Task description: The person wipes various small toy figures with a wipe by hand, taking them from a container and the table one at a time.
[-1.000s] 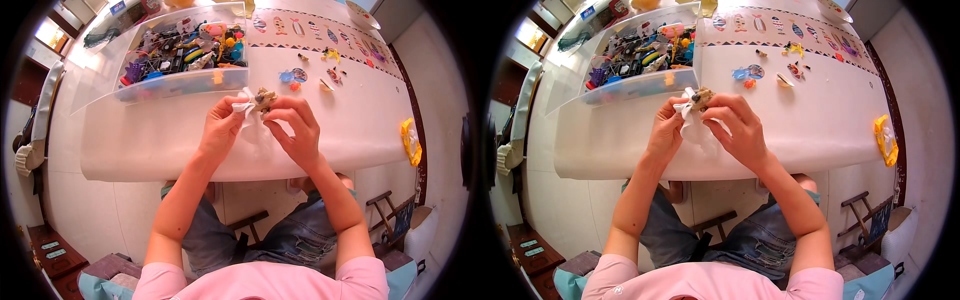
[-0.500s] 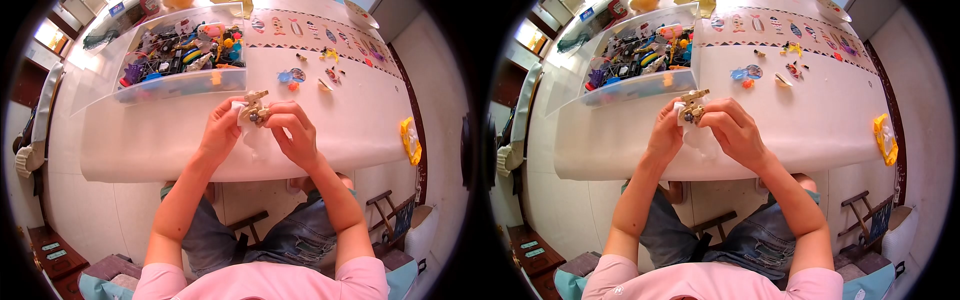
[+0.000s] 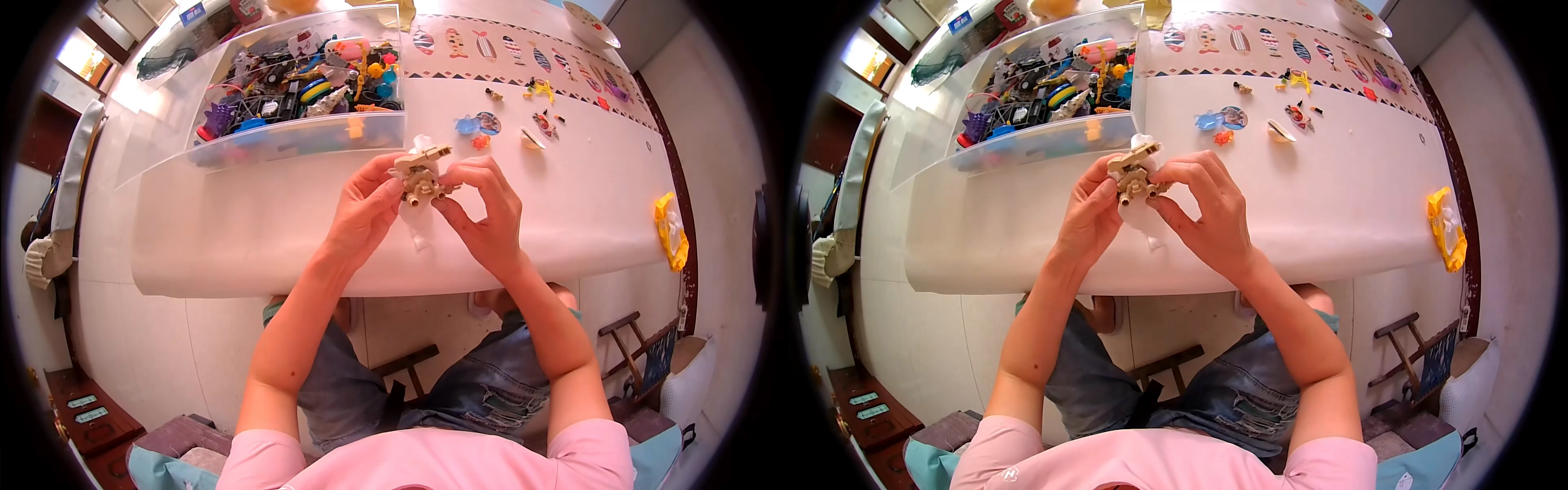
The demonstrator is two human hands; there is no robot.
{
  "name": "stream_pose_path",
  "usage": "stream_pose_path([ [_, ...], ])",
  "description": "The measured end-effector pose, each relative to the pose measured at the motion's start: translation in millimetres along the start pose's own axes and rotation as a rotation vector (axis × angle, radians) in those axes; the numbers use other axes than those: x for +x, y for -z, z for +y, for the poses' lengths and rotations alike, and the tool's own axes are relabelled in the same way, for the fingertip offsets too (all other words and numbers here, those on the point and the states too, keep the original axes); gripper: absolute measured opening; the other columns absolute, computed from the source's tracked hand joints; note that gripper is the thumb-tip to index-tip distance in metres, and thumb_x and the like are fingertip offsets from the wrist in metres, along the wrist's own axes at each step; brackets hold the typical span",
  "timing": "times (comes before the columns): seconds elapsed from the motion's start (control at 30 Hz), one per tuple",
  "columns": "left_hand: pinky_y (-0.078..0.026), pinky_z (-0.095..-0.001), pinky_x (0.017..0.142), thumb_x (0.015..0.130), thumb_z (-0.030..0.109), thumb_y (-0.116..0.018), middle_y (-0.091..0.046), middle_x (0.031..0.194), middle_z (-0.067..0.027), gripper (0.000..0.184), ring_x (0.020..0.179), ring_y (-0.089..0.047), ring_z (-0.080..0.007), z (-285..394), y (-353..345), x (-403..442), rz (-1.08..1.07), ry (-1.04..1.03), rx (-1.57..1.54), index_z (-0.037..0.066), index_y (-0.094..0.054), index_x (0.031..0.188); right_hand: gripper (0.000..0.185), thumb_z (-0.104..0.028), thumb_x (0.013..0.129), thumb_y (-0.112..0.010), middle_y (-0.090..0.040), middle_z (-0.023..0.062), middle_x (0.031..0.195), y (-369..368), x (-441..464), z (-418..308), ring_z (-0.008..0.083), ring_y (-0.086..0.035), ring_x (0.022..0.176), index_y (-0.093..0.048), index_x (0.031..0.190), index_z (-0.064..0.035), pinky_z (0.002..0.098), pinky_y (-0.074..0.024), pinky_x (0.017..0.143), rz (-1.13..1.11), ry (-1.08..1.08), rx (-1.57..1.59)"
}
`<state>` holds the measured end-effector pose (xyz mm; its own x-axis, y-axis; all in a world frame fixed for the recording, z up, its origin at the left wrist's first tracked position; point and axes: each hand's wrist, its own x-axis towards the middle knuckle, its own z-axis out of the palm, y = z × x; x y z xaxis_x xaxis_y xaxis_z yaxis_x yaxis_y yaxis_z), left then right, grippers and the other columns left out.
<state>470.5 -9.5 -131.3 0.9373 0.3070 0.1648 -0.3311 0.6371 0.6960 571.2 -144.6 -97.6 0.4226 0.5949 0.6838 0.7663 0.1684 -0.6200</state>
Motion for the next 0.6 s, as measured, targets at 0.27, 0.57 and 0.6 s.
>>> stream_pose_path([
  [0.27, -0.045, -0.0285, 0.087, 0.086, 0.012, -0.057, -0.06, 0.105, -0.0061, 0.029, 0.099, -0.056, -0.0131, -1, 0, -1, 0.03, -0.027, 0.132, 0.002, -0.053, 0.113, 0.024, 0.004, 0.066, -0.068, -0.059, 0.0044, 0.082, 2, 0, 3, 0.0213, -0.056, 0.075, -0.057, 0.085, -0.0063, 0.0309, -0.047, 0.064, 0.016, -0.012, -0.053],
  [0.57, -0.05, -0.0257, 0.074, 0.084, 0.01, -0.061, -0.062, 0.094, -0.0046, 0.02, 0.082, -0.058, -0.0082, -10, -11, -10, 0.282, -0.184, 0.532, 0.001, -0.059, 0.102, 0.02, 0.003, 0.069, -0.066, -0.056, 0.0046, 0.078, 1, -8, -5, 0.0205, -0.056, 0.069, -0.059, 0.085, -0.0071, 0.0308, -0.0477, 0.056, 0.024, 0.257, -0.346],
  [0.6, -0.049, -0.024, 0.072, 0.084, 0.009, -0.061, -0.061, 0.09, -0.0034, 0.018, 0.08, -0.057, -0.0076, -5, -17, -14, 0.303, -0.216, 0.551, 0.001, -0.059, 0.1, 0.019, 0.002, 0.07, -0.066, -0.056, 0.0047, 0.078, 4, -6, -14, 0.0191, -0.057, 0.069, -0.058, 0.084, -0.0062, 0.0301, -0.048, 0.056, 0.037, 0.195, -0.283],
])
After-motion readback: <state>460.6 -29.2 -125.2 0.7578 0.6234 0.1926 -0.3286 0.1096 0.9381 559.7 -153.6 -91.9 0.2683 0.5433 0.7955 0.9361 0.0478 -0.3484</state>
